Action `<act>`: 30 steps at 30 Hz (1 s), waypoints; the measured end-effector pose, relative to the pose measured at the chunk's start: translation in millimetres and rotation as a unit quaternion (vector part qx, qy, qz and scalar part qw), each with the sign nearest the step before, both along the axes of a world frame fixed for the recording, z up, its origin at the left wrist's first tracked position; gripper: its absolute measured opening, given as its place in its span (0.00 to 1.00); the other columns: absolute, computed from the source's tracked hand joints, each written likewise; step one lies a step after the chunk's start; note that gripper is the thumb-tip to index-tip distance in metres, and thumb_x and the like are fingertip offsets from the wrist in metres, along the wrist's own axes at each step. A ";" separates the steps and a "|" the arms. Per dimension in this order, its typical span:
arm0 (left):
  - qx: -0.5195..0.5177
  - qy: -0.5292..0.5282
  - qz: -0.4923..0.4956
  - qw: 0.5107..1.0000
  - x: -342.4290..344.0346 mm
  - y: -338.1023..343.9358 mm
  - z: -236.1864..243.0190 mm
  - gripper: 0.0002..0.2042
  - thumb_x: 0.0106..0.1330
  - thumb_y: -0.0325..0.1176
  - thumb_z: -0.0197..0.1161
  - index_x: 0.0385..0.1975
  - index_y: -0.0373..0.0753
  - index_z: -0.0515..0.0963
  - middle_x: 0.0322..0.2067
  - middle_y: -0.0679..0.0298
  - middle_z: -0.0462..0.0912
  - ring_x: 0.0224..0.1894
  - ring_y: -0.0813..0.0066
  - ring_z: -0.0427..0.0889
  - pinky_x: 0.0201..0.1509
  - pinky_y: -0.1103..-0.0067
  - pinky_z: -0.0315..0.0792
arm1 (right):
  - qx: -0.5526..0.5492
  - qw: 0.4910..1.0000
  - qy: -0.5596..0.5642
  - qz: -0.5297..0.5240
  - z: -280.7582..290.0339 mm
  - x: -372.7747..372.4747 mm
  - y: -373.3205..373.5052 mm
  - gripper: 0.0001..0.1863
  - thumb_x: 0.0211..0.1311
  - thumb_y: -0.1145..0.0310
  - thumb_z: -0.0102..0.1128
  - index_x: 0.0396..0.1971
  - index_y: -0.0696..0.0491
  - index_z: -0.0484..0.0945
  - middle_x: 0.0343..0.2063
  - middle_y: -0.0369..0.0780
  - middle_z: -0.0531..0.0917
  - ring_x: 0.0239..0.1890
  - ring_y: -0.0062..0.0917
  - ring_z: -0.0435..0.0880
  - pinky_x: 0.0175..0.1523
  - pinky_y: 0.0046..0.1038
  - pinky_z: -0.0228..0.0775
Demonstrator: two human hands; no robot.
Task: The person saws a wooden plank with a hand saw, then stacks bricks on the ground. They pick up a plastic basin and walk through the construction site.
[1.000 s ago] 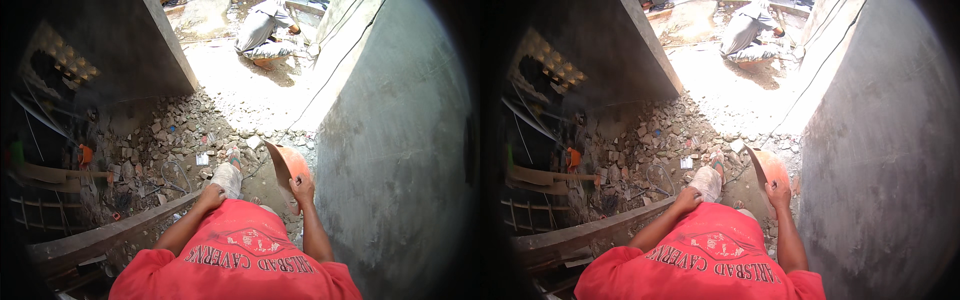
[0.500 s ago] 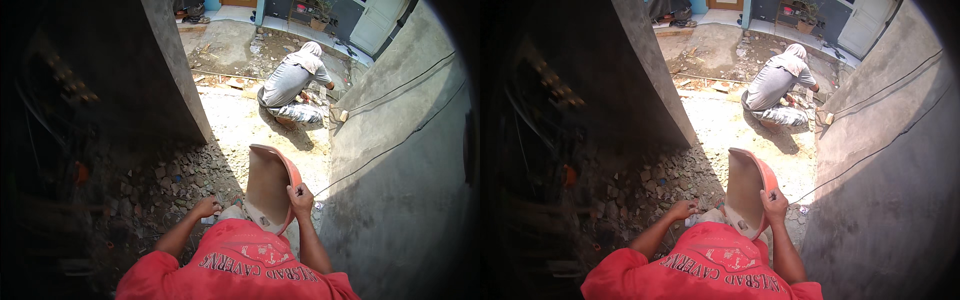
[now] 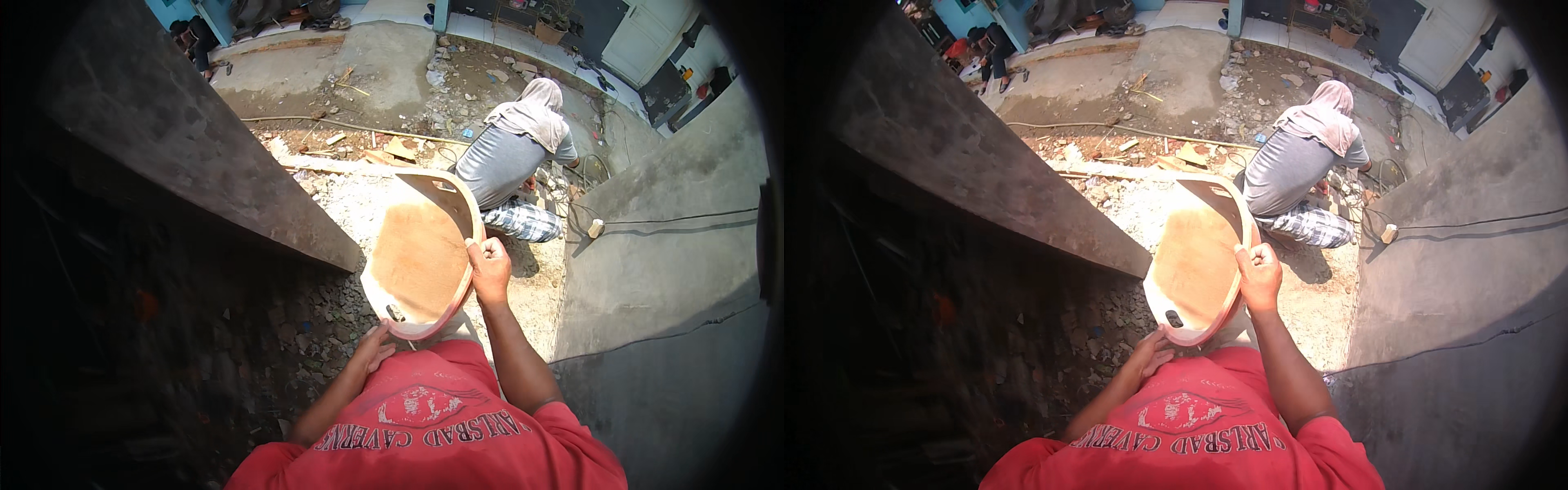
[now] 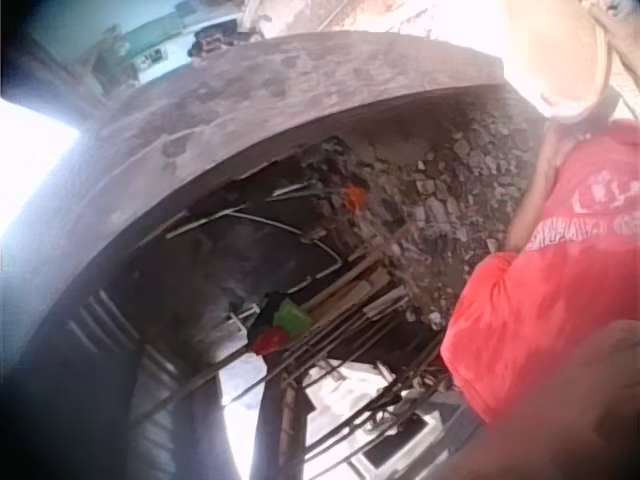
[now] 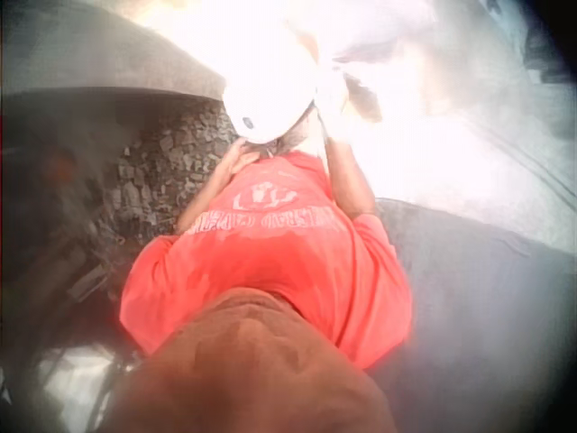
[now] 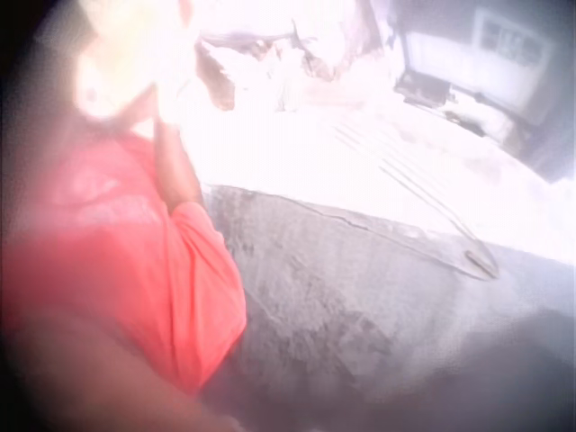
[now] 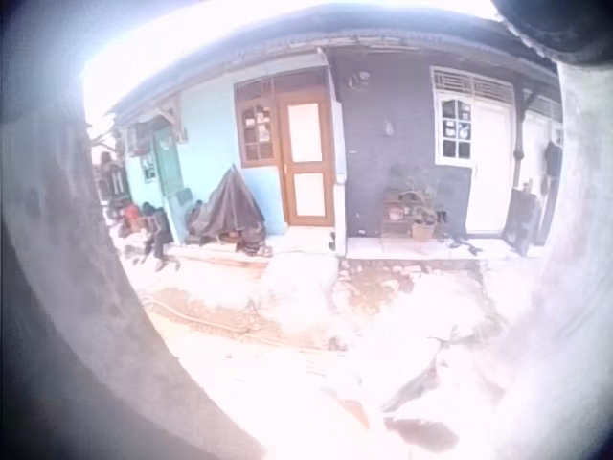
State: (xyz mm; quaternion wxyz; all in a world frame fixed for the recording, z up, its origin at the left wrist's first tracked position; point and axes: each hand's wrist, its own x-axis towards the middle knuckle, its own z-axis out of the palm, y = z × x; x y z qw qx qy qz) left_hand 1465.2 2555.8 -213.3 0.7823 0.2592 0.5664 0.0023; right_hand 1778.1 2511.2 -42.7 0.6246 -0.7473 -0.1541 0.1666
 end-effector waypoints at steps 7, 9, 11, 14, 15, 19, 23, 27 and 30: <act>-0.037 -0.222 0.234 0.946 147.4 167.5 39.3 0.23 0.70 0.34 0.56 0.58 0.21 0.69 0.54 0.41 0.80 0.59 0.44 0.80 0.68 0.54 0.74 | -0.003 0.988 0.101 0.113 -18.1 106.7 178.6 0.17 0.66 0.64 0.71 0.23 0.50 0.71 0.18 0.27 0.72 0.22 0.09 0.65 0.27 0.18 0.57; -0.023 -0.205 0.271 0.940 178.3 212.1 36.9 0.21 0.65 0.27 0.52 0.57 0.21 0.68 0.55 0.41 0.79 0.59 0.47 0.81 0.67 0.55 0.76 | 0.043 0.980 0.097 0.167 -23.3 134.1 217.2 0.14 0.68 0.63 0.69 0.29 0.52 0.74 0.20 0.27 0.74 0.22 0.10 0.69 0.28 0.19 0.63; -0.014 -0.201 0.307 0.930 215.6 256.7 51.1 0.22 0.65 0.24 0.50 0.60 0.24 0.65 0.56 0.43 0.77 0.58 0.47 0.81 0.65 0.54 0.78 | 0.066 0.960 0.178 0.205 8.8 160.2 237.9 0.18 0.70 0.61 0.67 0.49 0.58 0.76 0.34 0.36 0.83 0.33 0.18 0.82 0.36 0.24 0.76; 0.024 -0.207 0.353 0.912 240.9 330.8 17.7 0.15 0.69 0.24 0.48 0.52 0.24 0.68 0.52 0.45 0.78 0.54 0.53 0.83 0.62 0.59 0.82 | 0.007 0.937 0.115 0.330 14.5 181.4 247.6 0.26 0.72 0.60 0.65 0.62 0.59 0.73 0.52 0.42 0.83 0.49 0.21 0.84 0.51 0.24 0.77; 0.032 -0.199 0.358 0.912 267.8 347.8 33.0 0.14 0.69 0.24 0.48 0.51 0.23 0.69 0.51 0.45 0.78 0.52 0.52 0.84 0.61 0.60 0.83 | -0.033 0.921 0.089 0.378 2.6 193.9 243.7 0.28 0.72 0.59 0.65 0.65 0.59 0.72 0.56 0.44 0.82 0.52 0.22 0.83 0.55 0.26 0.77; 0.033 -0.132 0.471 0.871 327.1 434.1 60.8 0.12 0.69 0.24 0.50 0.48 0.22 0.69 0.49 0.43 0.78 0.49 0.50 0.84 0.56 0.62 0.87 | -0.099 0.788 0.276 0.542 -51.1 207.4 223.7 0.31 0.72 0.55 0.65 0.66 0.60 0.73 0.57 0.45 0.84 0.59 0.26 0.81 0.65 0.30 0.72; 0.028 -0.048 0.532 0.845 354.2 537.4 12.0 0.13 0.72 0.26 0.51 0.51 0.25 0.66 0.50 0.42 0.76 0.50 0.46 0.83 0.52 0.57 0.88 | -0.189 0.796 0.396 0.417 -46.4 242.0 260.2 0.23 0.73 0.53 0.64 0.48 0.61 0.88 0.39 0.35 0.89 0.42 0.17 0.83 0.52 0.20 0.74; 0.008 -0.027 0.577 0.816 349.0 622.4 -43.5 0.13 0.74 0.27 0.49 0.53 0.26 0.67 0.50 0.44 0.76 0.49 0.48 0.84 0.46 0.60 0.90 | -0.233 0.829 0.328 0.387 -58.7 275.8 333.5 0.21 0.69 0.53 0.67 0.36 0.60 0.89 0.28 0.35 0.89 0.31 0.18 0.83 0.40 0.24 0.76; 0.007 -0.028 0.570 0.821 356.6 694.4 -64.3 0.13 0.74 0.28 0.50 0.53 0.27 0.68 0.48 0.46 0.78 0.47 0.49 0.85 0.44 0.63 0.91 | -0.315 0.846 0.214 0.372 -78.3 309.1 386.5 0.21 0.72 0.56 0.65 0.32 0.61 0.88 0.27 0.35 0.88 0.29 0.15 0.81 0.37 0.23 0.74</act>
